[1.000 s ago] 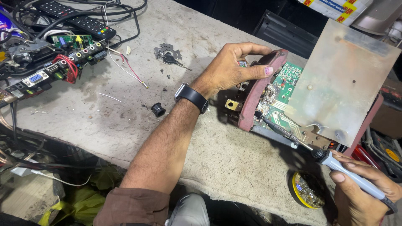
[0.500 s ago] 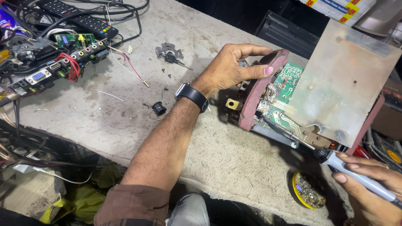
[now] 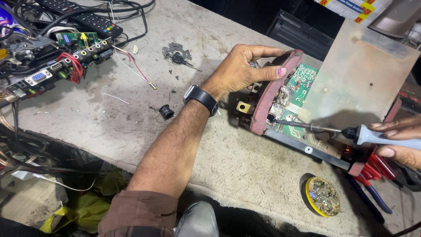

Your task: The person uses a soldering iron and solder wire to reflow or attach components on a green circuit board clamped in a holder. They repeatedly apply heat and solder to specific points, briefly retrieve a flashlight and a small box from under the table, then resume soldering.

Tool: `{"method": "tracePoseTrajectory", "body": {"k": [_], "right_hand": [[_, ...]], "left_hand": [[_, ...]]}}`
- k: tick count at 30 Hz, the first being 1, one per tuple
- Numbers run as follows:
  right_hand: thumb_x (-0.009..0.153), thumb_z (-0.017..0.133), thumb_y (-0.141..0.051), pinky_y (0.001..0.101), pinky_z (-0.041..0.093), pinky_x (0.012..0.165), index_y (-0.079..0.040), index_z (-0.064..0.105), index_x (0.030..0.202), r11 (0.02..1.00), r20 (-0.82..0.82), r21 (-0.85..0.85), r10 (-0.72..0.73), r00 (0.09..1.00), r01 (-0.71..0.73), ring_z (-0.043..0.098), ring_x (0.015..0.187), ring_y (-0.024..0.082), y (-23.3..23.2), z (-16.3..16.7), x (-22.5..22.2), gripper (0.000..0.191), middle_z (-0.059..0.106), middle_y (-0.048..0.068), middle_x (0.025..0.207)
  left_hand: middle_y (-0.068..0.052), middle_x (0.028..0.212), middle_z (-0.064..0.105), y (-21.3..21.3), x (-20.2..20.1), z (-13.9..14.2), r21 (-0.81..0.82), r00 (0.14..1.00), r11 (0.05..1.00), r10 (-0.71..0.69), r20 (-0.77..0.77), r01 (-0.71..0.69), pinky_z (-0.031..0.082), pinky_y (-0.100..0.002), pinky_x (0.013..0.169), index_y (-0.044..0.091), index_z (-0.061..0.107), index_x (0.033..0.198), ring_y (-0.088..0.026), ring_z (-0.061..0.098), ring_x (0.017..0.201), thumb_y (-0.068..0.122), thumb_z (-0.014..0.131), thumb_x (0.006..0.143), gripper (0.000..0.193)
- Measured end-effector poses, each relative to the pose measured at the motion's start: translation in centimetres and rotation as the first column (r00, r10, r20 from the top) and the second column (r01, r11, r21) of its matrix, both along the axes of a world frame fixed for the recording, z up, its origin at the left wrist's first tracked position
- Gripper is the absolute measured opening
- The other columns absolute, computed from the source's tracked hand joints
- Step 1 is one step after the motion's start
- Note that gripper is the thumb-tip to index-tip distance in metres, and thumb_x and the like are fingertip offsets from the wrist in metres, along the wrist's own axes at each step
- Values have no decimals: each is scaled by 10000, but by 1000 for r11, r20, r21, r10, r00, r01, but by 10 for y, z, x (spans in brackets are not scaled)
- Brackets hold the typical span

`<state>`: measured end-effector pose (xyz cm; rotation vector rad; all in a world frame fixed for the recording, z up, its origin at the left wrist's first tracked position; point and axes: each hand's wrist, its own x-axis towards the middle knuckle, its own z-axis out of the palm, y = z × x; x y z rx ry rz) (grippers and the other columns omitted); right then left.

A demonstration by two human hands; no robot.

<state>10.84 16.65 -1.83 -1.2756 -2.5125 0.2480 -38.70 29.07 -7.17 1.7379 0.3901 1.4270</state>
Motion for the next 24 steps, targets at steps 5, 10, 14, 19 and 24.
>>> {"method": "tracePoseTrajectory", "body": {"k": [5, 10, 14, 19, 24], "right_hand": [[925, 714, -225, 437, 552, 1084, -43, 676, 1126, 999, 45, -23, -35, 998, 36, 682, 1202, 311, 7, -9, 25, 273, 716, 188, 1094], [917, 703, -202, 447, 540, 1107, -26, 665, 1126, 998, 5, 14, -60, 998, 60, 671, 1225, 320, -4, -5, 12, 276, 705, 191, 1114], [911, 694, -184, 455, 530, 1126, -12, 657, 1126, 990, -92, 66, -122, 988, 128, 662, 1244, 327, -23, 3, -19, 278, 697, 193, 1130], [923, 687, -155, 450, 520, 1131, -4, 620, 1173, 962, -336, 35, -242, 910, 269, 652, 1270, 326, -61, 4, -69, 300, 665, 200, 1158], [954, 700, -119, 432, 517, 1200, -16, 591, 1090, 978, -387, 90, -138, 911, 187, 641, 1263, 288, -76, -3, -81, 202, 621, 184, 1136]], "left_hand": [[-113, 923, 813, -1, -1, 2, -159, 990, 984, 62, -130, -83, 595, -241, 468, 180, 723, 1293, -74, 730, 664, 454, 840, 752, 618], [-104, 1070, 818, -1, 0, 2, -84, 996, 995, 42, -77, -48, 646, -287, 675, 148, 728, 1283, -111, 761, 841, 432, 855, 773, 598], [-112, 1152, 800, 4, 1, -1, -32, 1000, 999, -10, -19, 9, 668, -308, 883, 109, 704, 1291, -146, 789, 1000, 398, 855, 793, 595], [-143, 1233, 770, 5, 3, -2, 5, 998, 998, -55, 27, 55, 636, -333, 970, 54, 700, 1295, -194, 759, 1115, 354, 861, 815, 589], [-163, 1240, 766, 2, 2, 0, -27, 998, 998, -53, 31, 54, 630, -344, 974, 49, 694, 1297, -203, 748, 1136, 385, 864, 795, 628]]}}
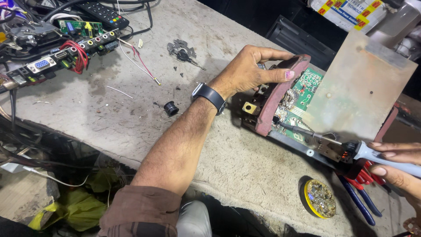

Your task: The person uses a soldering iron and solder wire to reflow or attach components on a green circuit board clamped in a holder. They repeatedly apply heat and solder to specific points, briefly retrieve a flashlight and a small box from under the table, then resume soldering.

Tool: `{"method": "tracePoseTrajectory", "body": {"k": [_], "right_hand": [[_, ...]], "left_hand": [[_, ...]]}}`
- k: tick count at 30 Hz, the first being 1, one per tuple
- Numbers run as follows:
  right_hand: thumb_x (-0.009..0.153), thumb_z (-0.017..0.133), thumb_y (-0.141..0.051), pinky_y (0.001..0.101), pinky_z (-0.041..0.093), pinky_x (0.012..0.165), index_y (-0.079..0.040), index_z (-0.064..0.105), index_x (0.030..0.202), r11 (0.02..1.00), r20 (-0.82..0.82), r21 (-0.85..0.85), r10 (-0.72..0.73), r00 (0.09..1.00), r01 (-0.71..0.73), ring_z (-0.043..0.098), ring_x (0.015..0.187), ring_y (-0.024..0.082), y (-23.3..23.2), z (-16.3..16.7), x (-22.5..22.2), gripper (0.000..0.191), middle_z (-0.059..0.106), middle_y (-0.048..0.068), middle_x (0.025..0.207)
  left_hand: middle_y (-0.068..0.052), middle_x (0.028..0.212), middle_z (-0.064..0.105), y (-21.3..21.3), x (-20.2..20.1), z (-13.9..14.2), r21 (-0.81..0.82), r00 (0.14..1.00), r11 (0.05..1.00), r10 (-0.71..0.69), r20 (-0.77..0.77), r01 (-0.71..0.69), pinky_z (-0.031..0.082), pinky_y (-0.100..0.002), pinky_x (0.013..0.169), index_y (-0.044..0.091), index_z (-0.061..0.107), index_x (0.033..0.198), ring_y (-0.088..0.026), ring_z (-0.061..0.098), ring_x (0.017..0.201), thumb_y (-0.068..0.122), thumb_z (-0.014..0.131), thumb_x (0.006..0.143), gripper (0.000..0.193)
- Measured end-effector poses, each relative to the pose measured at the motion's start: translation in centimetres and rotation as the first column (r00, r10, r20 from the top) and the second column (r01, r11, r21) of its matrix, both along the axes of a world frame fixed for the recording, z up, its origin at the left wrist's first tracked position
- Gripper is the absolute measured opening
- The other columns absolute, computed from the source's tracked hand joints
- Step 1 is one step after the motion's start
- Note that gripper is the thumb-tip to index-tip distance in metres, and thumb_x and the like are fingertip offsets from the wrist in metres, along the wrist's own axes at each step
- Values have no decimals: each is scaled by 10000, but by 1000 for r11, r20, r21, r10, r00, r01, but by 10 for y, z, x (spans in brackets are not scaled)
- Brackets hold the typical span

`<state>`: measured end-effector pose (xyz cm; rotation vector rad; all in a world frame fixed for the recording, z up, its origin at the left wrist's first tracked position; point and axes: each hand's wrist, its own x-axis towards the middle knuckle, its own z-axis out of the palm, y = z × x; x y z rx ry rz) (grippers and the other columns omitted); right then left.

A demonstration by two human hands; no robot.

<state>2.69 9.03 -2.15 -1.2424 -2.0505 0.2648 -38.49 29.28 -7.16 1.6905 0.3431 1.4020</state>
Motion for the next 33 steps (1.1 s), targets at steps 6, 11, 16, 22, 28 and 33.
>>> {"method": "tracePoseTrajectory", "body": {"k": [6, 11, 16, 22, 28, 33], "right_hand": [[953, 731, -169, 395, 541, 1159, -44, 620, 1046, 998, 204, 46, 30, 979, -40, 671, 1240, 265, 14, -3, 47, 192, 657, 161, 1140], [836, 753, -265, 391, 549, 1128, -122, 713, 1035, 985, 438, 44, 129, 890, -165, 665, 1261, 238, 34, 5, 83, 249, 712, 91, 1205], [862, 709, -332, 368, 558, 1112, -172, 719, 1028, 949, 379, -10, 296, 877, -316, 635, 1305, 216, 29, 5, 74, 231, 694, 60, 1257], [875, 710, -296, 370, 550, 1149, -158, 717, 1056, 994, 388, 54, 67, 919, -95, 644, 1263, 192, 7, 9, 42, 228, 704, 79, 1226], [853, 728, -253, 385, 559, 1141, -155, 706, 1011, 990, 370, 70, 88, 925, -123, 667, 1225, 210, 1, 13, 20, 187, 706, 91, 1208], [827, 741, -243, 408, 574, 1106, -150, 689, 1002, 988, 348, 79, 95, 933, -130, 680, 1208, 240, -4, 7, 20, 205, 705, 104, 1208]], "left_hand": [[-160, 1192, 781, -3, -1, 1, -12, 996, 997, 71, -48, -72, 641, -347, 892, 80, 702, 1295, -199, 757, 1083, 469, 852, 762, 677], [-150, 1192, 780, -4, -1, 3, 33, 990, 992, 124, -69, -122, 631, -339, 869, 93, 705, 1290, -189, 752, 1076, 475, 862, 766, 667], [-130, 1166, 792, -4, -1, 3, -19, 989, 992, 119, -86, -121, 640, -337, 842, 97, 701, 1290, -181, 766, 1037, 485, 850, 741, 689], [-139, 1199, 782, -1, 0, 1, 13, 995, 996, 87, -46, -87, 621, -332, 915, 74, 699, 1302, -185, 749, 1099, 464, 866, 767, 683], [-134, 1201, 781, -1, -1, 0, -3, 997, 998, 62, -37, -62, 626, -313, 905, 67, 689, 1307, -172, 754, 1085, 424, 867, 776, 663], [-129, 1206, 784, -1, 0, 0, 14, 998, 998, 59, -29, -58, 631, -298, 904, 68, 694, 1310, -163, 757, 1081, 419, 864, 787, 652]]}}
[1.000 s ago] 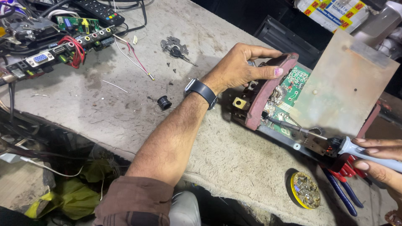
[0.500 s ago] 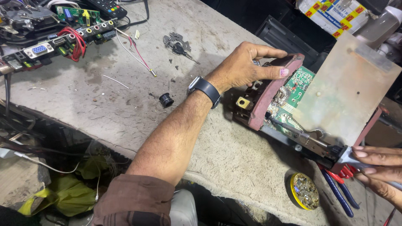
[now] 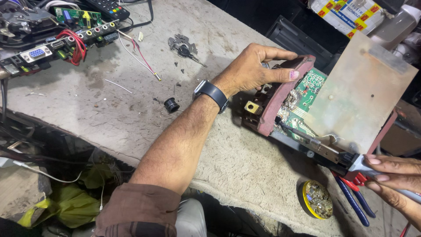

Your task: The person uses a soldering iron and solder wire to reflow or attach components on a green circuit board clamped in a holder. They repeatedly apply heat and solder to specific points, briefly retrieve a flashlight and a small box from under the table, then resume soldering.

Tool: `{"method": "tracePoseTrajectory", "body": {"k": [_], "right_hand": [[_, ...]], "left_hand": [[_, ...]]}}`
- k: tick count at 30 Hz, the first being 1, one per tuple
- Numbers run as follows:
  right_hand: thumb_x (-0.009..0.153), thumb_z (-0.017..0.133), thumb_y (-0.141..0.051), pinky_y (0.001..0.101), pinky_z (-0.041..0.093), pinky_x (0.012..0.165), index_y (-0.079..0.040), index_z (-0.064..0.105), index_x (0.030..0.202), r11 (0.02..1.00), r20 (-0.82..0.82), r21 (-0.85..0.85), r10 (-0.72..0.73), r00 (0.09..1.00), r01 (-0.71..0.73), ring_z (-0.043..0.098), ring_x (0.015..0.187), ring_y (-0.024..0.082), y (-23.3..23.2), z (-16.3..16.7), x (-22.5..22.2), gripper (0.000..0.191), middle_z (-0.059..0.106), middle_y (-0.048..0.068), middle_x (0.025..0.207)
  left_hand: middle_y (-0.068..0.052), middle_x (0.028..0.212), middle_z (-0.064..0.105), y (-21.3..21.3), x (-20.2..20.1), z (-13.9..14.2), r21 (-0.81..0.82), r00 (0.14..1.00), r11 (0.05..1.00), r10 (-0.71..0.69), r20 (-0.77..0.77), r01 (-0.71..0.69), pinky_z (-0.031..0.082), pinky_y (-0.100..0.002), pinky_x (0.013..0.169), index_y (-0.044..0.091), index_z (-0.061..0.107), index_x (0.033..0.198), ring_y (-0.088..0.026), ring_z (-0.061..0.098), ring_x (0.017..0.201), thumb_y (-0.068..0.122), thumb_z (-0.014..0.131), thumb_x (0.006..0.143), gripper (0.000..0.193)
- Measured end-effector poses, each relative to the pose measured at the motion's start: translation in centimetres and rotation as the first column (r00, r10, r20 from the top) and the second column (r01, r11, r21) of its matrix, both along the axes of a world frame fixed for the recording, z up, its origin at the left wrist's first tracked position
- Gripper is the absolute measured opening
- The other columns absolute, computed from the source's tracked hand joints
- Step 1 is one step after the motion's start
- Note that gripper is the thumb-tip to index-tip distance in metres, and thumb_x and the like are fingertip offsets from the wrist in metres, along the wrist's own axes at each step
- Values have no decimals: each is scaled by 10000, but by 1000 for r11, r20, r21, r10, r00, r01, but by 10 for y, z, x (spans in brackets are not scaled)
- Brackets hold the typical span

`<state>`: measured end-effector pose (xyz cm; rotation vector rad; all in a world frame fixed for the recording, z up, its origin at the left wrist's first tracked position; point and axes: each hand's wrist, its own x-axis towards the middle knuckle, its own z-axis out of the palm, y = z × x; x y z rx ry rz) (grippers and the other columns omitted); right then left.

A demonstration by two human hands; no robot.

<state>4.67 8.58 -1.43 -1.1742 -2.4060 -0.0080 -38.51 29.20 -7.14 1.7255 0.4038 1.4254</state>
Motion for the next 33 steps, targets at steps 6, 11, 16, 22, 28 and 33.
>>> {"method": "tracePoseTrajectory", "body": {"k": [6, 11, 16, 22, 28, 33], "right_hand": [[873, 739, -243, 389, 573, 1109, -149, 684, 1038, 999, -78, -13, 34, 996, -35, 678, 1236, 245, 3, -12, 10, 198, 701, 100, 1182], [865, 737, -241, 410, 569, 1095, -135, 660, 1049, 1000, -53, 5, 13, 998, -13, 676, 1216, 253, -1, -13, 10, 226, 698, 98, 1175], [881, 714, -193, 439, 537, 1180, -120, 664, 1066, 999, -90, -36, -9, 996, 6, 655, 1256, 261, -6, -9, 1, 205, 686, 119, 1211], [902, 726, -211, 412, 529, 1181, -134, 683, 1084, 999, -134, -34, 13, 991, -18, 653, 1274, 238, -10, -17, 9, 203, 671, 109, 1226], [857, 694, -207, 422, 481, 1162, -60, 664, 1101, 977, -175, -104, -201, 964, 184, 586, 1343, 279, -1, -23, 45, 286, 638, 163, 1320], [901, 701, -179, 410, 515, 1198, -112, 684, 1066, 998, -32, 12, -60, 998, 60, 631, 1296, 252, -11, -18, 20, 179, 667, 126, 1251]], "left_hand": [[-131, 1193, 787, 0, -1, 0, 17, 999, 999, 36, -32, -36, 630, -298, 883, 77, 695, 1309, -157, 752, 1073, 434, 864, 791, 652], [-133, 1178, 791, -3, -2, 1, -18, 1000, 1000, -6, -3, 6, 645, -308, 849, 79, 691, 1316, -158, 767, 1033, 473, 855, 776, 688], [-128, 1133, 804, -5, -3, 1, -39, 999, 999, 29, -39, -31, 646, -296, 812, 88, 697, 1308, -144, 764, 1001, 471, 856, 764, 684], [-136, 1190, 788, -3, -3, 1, -37, 1000, 999, -11, -15, 10, 648, -308, 858, 85, 690, 1314, -157, 768, 1042, 452, 852, 778, 670], [-146, 1259, 767, 1, -3, -2, 2, 999, 999, -43, 9, 43, 628, -331, 960, 75, 695, 1312, -182, 760, 1118, 414, 853, 817, 620], [-145, 1250, 770, 2, -2, -1, -10, 998, 998, -55, 17, 55, 637, -335, 963, 76, 696, 1306, -180, 763, 1118, 406, 858, 813, 615]]}}
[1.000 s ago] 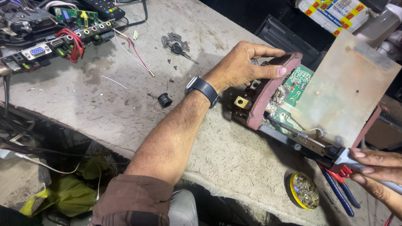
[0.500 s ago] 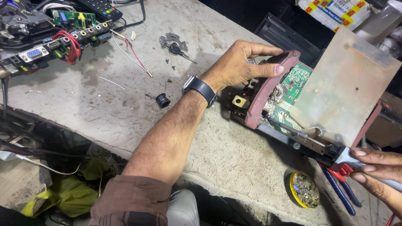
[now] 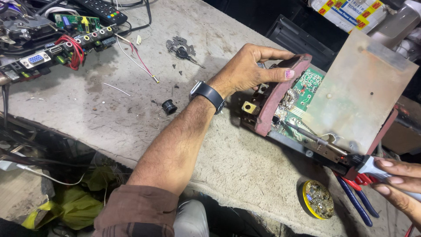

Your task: The person uses a soldering iron and solder wire to reflow or attach components on a green circuit board clamped in a holder. They repeatedly apply heat and solder to specific points, briefly retrieve a flashlight and a small box from under the table, then resume soldering.

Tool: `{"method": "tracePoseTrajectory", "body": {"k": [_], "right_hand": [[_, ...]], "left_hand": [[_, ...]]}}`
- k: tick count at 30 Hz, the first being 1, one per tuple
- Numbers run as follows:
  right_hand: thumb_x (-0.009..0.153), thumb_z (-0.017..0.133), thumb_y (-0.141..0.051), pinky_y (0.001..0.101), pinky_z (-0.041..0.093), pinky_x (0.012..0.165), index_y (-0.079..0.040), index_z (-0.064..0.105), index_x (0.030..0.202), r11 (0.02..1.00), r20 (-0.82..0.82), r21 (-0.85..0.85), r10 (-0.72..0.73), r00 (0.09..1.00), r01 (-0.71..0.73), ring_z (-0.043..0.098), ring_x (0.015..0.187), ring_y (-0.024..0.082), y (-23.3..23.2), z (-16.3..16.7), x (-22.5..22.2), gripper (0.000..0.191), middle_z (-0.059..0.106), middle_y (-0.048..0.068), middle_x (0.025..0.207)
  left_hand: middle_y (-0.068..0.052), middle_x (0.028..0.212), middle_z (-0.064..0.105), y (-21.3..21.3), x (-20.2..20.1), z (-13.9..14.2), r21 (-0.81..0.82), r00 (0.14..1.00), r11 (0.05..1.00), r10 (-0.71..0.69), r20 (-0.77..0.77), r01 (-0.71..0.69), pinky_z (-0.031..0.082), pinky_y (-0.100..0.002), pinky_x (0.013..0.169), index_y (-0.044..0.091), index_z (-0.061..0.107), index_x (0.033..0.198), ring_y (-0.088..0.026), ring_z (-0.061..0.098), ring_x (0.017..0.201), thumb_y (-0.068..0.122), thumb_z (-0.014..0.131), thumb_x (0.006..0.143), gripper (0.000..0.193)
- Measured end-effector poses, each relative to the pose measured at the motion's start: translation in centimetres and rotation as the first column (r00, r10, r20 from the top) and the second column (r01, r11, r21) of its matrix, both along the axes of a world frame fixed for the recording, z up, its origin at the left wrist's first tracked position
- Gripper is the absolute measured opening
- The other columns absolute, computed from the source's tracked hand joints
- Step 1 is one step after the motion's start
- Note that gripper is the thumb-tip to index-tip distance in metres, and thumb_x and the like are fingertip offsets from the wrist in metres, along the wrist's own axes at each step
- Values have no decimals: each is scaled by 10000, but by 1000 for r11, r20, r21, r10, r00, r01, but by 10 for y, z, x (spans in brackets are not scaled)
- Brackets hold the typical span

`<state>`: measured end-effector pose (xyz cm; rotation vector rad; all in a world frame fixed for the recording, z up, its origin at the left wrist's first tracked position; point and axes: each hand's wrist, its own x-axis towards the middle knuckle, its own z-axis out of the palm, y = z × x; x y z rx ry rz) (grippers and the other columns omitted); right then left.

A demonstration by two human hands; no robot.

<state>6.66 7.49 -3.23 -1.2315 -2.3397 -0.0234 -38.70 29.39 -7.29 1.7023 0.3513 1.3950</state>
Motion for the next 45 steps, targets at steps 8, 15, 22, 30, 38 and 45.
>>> {"method": "tracePoseTrajectory", "body": {"k": [8, 15, 22, 30, 38, 45], "right_hand": [[869, 710, -130, 416, 580, 1097, -101, 660, 1057, 999, -127, 19, 45, 991, -43, 679, 1214, 278, -13, 12, -70, 196, 683, 141, 1190], [848, 752, -133, 413, 585, 1078, -100, 693, 991, 999, -117, 11, 37, 992, -36, 693, 1201, 279, -4, 5, -49, 158, 703, 137, 1187], [851, 766, -156, 400, 588, 1070, -110, 708, 992, 997, -90, 26, 74, 993, -72, 703, 1206, 278, -4, 6, -50, 159, 716, 131, 1186], [844, 767, -146, 398, 595, 1071, -128, 718, 999, 994, -152, -6, 105, 983, -108, 695, 1218, 283, -2, 6, -58, 164, 721, 121, 1170], [829, 774, -156, 398, 585, 1073, -147, 713, 1011, 993, -143, 3, 117, 983, -118, 690, 1228, 275, 2, 0, -48, 192, 715, 108, 1195], [864, 777, -174, 395, 587, 1103, -139, 705, 1014, 991, -170, -7, 133, 976, -136, 694, 1252, 267, -2, -5, -42, 170, 723, 83, 1202]], "left_hand": [[-133, 1223, 776, -5, -2, 2, -27, 999, 999, 34, -36, -35, 640, -325, 896, 91, 689, 1315, -168, 770, 1065, 419, 847, 792, 637], [-139, 1227, 776, -6, -1, 2, -5, 998, 998, 58, -36, -59, 643, -321, 910, 88, 692, 1313, -169, 771, 1084, 443, 846, 794, 647], [-139, 1209, 785, -7, -3, 3, -19, 998, 999, 46, -48, -47, 646, -327, 907, 90, 685, 1319, -175, 774, 1075, 467, 836, 786, 670], [-137, 1197, 792, -6, -3, 1, -28, 994, 997, 75, -75, -78, 651, -345, 895, 110, 697, 1309, -182, 776, 1070, 473, 832, 773, 661], [-143, 1238, 773, 3, 3, -4, 34, 998, 998, 59, -27, -58, 652, -331, 958, 94, 697, 1296, -180, 771, 1115, 372, 856, 820, 573], [-132, 1247, 776, 4, 3, -5, 34, 1000, 999, 11, -14, -10, 656, -317, 948, 95, 694, 1315, -159, 768, 1104, 389, 846, 822, 594]]}}
